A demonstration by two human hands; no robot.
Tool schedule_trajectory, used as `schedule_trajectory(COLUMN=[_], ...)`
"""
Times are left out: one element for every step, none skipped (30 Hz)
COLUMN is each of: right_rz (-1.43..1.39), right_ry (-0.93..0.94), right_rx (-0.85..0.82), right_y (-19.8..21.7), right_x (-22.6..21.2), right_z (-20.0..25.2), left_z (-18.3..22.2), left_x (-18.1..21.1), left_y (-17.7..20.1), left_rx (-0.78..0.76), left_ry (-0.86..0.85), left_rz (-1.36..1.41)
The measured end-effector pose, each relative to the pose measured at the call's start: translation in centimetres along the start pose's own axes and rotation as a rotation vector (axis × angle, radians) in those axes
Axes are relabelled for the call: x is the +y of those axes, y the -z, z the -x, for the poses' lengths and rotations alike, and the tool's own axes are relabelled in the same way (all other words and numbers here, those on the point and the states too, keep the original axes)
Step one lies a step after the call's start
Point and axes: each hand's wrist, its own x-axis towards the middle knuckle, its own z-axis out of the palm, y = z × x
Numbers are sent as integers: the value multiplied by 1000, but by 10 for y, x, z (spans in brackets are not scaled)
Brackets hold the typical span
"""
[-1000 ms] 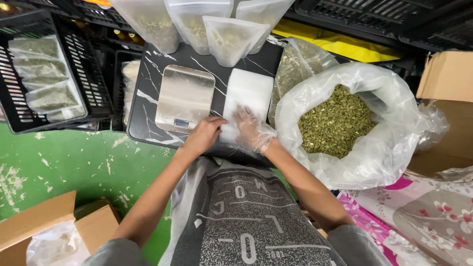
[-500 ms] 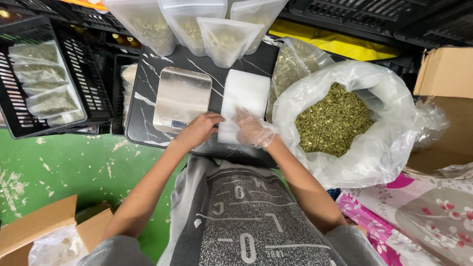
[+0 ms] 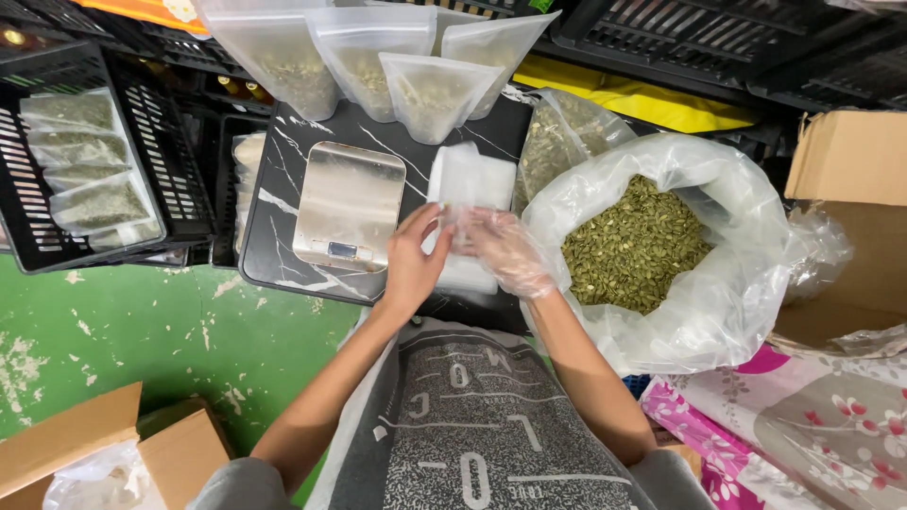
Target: Weighing and packaging dried herbs into small plastic pouches using a digital scale
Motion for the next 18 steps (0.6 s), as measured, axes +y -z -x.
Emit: schedule_trajectory(right_rz=[-451, -903, -903, -911, -920, -924, -937, -948, -950, -929, -908, -909, -901, -894, -894, -891, -888, -888], right_ry=[-35, -72, -72, -59, -46, -46, -27, -7, -6, -2, 2, 2, 9, 15, 15, 8, 0, 1], right_rx=[-139, -276, -276, -270, -264, -263, -253, -240, -236, -225, -213, -216, -204, -190, -191, -190, -188, -188], right_y=[7, 14, 16, 17, 18, 18, 19, 21, 22, 22, 22, 24, 26, 28, 26, 25, 23, 23], right_x=[1, 3, 2, 1, 0, 1, 1, 2, 8, 13, 18, 19, 20, 22, 26, 30, 34, 39], right_z=[6, 12, 13, 15, 16, 18, 19, 20, 18, 15, 13, 14, 15, 16, 14, 13, 11, 10], left_z=[-2, -5, -5, -5, -5, -4, -4, -4, -4, -5, -5, -5, -5, -5, -5, -5, -5, -4], left_x=[7, 14, 19, 25, 31, 33, 35, 38, 36, 33, 31, 25, 19, 13, 14, 15, 17, 16], left_y=[-2, -4, -3, -2, -1, -1, -1, -2, -5, -7, -9, -9, -9, -10, -9, -9, -9, -9], left_rx=[25, 47, 47, 29, 11, 8, -16, -39, -43, -47, -52, -51, -65, -81, -81, -86, -92, -92], left_ry=[-14, -30, -30, -22, -15, -14, -17, -22, -23, -6, 11, 11, 35, 59, 59, 64, 69, 68], left_rz=[21, 42, 42, 48, 54, 52, 44, 40, 40, 78, 116, 114, 153, 193, 192, 209, 226, 226])
